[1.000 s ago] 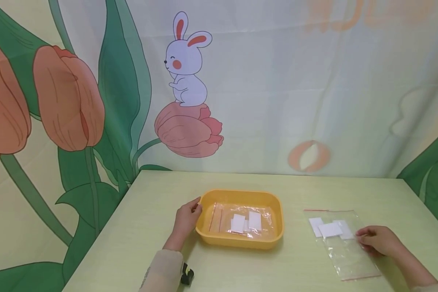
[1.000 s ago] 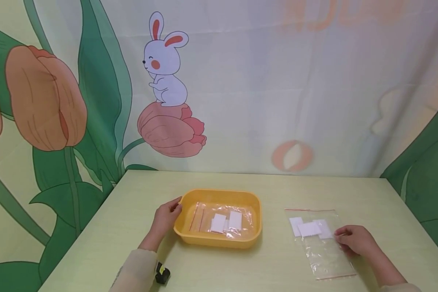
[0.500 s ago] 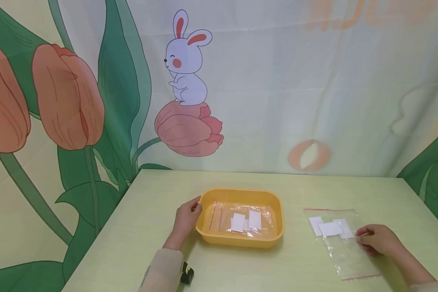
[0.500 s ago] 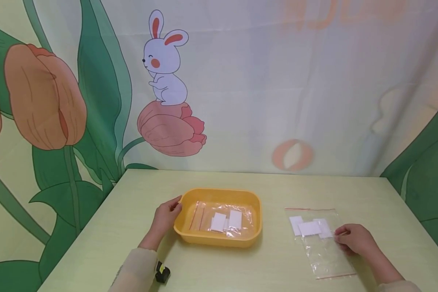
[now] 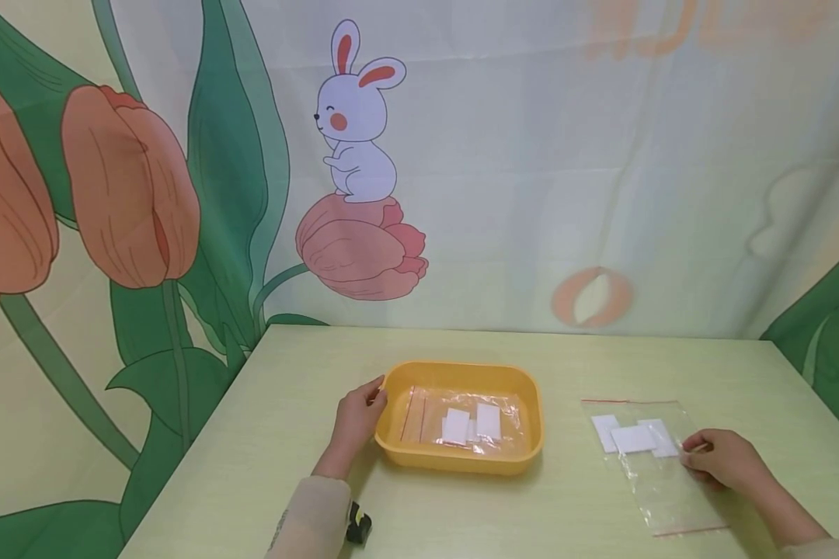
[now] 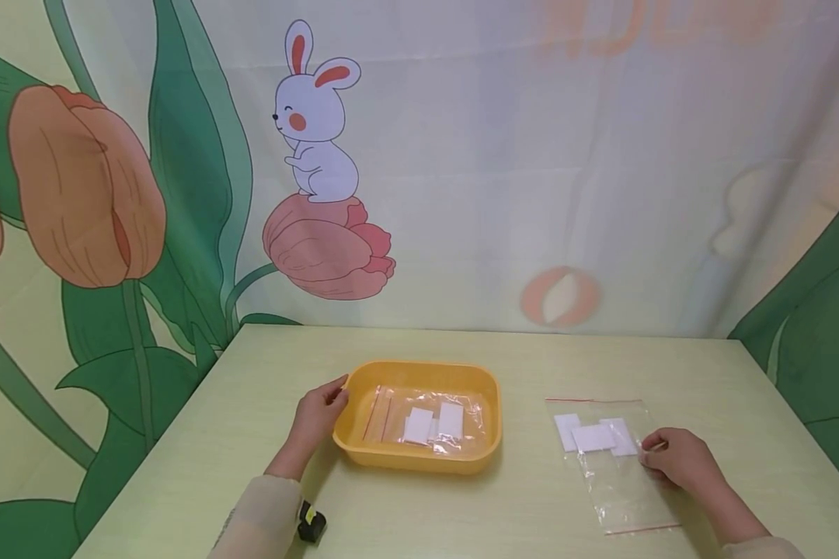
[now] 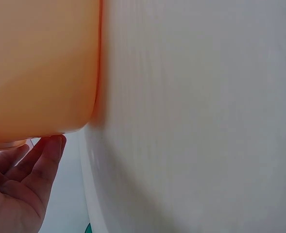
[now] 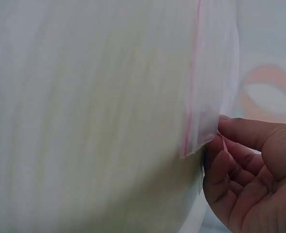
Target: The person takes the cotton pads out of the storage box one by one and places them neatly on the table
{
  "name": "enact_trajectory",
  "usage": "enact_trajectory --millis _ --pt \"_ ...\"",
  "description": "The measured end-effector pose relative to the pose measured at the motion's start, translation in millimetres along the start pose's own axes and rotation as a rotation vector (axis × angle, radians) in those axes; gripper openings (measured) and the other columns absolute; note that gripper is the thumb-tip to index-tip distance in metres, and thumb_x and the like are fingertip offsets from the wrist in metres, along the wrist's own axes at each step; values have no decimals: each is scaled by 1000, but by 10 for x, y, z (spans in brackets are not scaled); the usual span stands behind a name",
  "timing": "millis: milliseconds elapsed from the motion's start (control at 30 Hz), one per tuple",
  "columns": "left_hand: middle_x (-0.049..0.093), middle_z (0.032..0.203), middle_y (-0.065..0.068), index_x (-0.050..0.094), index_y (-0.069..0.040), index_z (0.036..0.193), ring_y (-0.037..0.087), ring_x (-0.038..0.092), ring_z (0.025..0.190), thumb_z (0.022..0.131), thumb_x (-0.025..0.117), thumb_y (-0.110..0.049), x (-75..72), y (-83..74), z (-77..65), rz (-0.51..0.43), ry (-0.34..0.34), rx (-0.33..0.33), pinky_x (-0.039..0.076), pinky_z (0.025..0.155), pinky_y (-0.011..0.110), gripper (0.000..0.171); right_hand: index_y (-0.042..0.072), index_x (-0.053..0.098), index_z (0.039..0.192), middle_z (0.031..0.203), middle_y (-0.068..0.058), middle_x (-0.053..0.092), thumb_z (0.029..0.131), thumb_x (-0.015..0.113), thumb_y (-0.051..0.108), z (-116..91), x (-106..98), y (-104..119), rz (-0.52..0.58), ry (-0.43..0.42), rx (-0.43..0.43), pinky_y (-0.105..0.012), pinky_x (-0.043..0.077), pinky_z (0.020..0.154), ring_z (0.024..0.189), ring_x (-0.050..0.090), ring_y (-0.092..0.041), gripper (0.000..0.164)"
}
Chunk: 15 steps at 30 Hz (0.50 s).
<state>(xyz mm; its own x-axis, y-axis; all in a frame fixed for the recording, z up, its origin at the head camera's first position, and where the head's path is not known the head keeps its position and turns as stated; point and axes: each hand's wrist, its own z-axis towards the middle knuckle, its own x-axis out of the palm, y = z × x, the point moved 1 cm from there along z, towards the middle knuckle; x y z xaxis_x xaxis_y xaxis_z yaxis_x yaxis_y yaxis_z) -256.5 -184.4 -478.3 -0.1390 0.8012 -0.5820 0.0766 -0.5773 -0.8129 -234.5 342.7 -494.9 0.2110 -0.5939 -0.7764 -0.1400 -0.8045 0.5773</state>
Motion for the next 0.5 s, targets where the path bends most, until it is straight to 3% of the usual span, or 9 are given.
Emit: enact_trajectory --millis 200,500 --pt "71 122 23 56 0 144 23 64 97 103 53 -12 -1 1 3 -6 -5 9 59 82 32 43 -13 64 106 83 -11 67 92 66 10 -16 -25 -9 -11 -6 -11 -29 49 60 69 58 -15 27" --pt "71 123 24 57 0 144 26 66 101 103 54 -12 5 10 -1 5 -2 9 60 85 35 42 -14 62 111 79 -6 64 103 52 17 8 -122 4 34 28 18 -31 50 62 71 57 -16 33"
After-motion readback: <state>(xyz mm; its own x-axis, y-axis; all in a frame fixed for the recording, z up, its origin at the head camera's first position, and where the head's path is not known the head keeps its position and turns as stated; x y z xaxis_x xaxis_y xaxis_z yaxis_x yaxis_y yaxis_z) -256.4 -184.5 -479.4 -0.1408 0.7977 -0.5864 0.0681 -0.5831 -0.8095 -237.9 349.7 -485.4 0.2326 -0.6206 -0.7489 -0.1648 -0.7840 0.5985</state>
